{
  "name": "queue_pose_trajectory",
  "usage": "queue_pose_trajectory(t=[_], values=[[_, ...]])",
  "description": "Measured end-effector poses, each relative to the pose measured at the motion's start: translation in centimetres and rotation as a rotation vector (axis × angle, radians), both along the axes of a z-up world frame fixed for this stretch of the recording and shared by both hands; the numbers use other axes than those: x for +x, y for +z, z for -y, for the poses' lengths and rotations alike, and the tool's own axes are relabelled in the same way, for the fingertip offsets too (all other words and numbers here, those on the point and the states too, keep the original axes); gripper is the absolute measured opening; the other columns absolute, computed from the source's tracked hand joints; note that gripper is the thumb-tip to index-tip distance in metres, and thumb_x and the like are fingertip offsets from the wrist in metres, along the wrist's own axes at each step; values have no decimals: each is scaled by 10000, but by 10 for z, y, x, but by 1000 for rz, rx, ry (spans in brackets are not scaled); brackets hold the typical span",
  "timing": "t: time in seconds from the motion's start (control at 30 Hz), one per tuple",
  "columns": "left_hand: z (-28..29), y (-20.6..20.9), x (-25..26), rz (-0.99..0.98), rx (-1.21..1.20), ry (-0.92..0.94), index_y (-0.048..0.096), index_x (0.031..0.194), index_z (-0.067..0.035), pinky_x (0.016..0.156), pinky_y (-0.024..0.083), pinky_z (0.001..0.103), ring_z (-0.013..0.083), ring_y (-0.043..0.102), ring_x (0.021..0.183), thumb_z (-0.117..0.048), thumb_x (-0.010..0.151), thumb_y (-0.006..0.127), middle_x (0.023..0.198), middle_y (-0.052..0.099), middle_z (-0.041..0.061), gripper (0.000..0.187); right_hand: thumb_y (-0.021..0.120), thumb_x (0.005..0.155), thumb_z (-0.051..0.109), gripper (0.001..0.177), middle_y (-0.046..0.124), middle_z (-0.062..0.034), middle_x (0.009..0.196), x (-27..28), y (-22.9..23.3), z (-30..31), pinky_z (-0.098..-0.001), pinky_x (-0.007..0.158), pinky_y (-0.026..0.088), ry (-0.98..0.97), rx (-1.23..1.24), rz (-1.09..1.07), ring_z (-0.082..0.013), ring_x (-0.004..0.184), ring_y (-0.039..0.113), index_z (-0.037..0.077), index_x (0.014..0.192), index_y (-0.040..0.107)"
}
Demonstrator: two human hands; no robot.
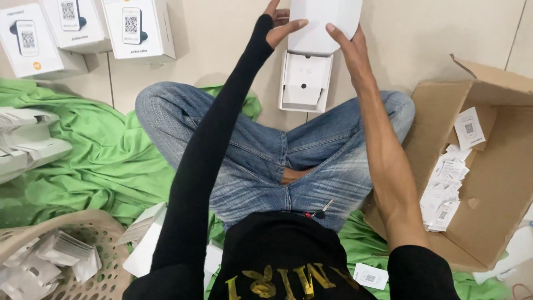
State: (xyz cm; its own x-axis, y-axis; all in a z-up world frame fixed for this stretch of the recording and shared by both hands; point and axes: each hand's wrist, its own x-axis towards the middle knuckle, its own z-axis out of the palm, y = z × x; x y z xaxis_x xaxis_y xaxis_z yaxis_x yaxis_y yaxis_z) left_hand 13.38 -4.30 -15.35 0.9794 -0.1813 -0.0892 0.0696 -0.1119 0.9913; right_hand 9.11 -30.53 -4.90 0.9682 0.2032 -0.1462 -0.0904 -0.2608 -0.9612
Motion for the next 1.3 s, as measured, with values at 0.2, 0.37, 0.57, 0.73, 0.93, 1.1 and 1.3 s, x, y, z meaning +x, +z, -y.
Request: queue_pose_trajectory(t=[0.2, 0.37, 0.57, 0.73, 0.93, 1.1, 1.3], values=[[-4, 126, -103, 182, 167, -39, 354, 1614, -171, 1036, 596, 457, 455, 446, 1498, -248, 1021, 754, 1637, 409, 194, 720, 653, 1001, 292, 540, 647, -160, 1283, -63, 90, -31, -408, 957, 593, -30, -153, 109, -303, 1179, 681, 66, 1461, 482], [26, 123, -144, 324, 100, 65, 302, 1607, -182, 1227, 428, 502, 424, 361, 1539, 61, 895, 633, 1645, 340, 183, 822, 546, 1063, -39, 432, 566, -156, 1418, -94, 59, -31, -438, 1126, 478, 16, -168, 396, -326, 1352, 577, 63, 1473, 455], [20, 121, -146, 385, 114, 71, 246, 1654, -163, 1333, 339, 473, 371, 324, 1609, 153, 845, 528, 1700, 314, 183, 913, 518, 1040, -115, 530, 513, -143, 1521, -94, 57, -22, -445, 1225, 428, 56, -191, 453, -326, 1474, 505, 82, 1517, 399], [3, 118, -143, 346, 98, -66, 208, 1647, -147, 1298, 346, 510, 438, 299, 1584, 124, 814, 642, 1702, 238, 236, 977, 651, 906, -47, 742, 405, -153, 1581, -102, 67, -10, -475, 1227, 400, 152, -203, 493, -367, 1495, 411, 108, 1556, 328], [-31, 121, -143, 198, 882, -549, 92, 1568, -294, 1096, 383, 577, 481, 189, 1480, -14, 538, 867, 1646, 56, 276, 1320, 800, 760, 124, 1071, 171, -117, 1717, -97, 56, 27, -483, 1116, 446, 535, -693, 382, -397, 1466, 394, 316, 1630, 207], [-22, 123, -133, 229, 1176, -528, 87, 1642, -412, 1114, 452, 540, 379, 315, 1536, -1, 628, 831, 1701, 125, 179, 1323, 551, 936, -47, 921, 284, -58, 1758, -83, 58, 27, -426, 1100, 539, 531, -875, 196, -308, 1452, 520, 413, 1670, 240], [-3, 65, -196, 29, 306, -176, 101, 1647, -38, 1238, 384, 482, 425, 411, 1512, -279, 1016, 675, 1625, 357, 340, 886, 654, 1055, 342, 790, 352, -232, 1660, -147, 37, 13, -490, 1146, 417, 249, -422, 72, -418, 1476, 447, 169, 1650, 163]])
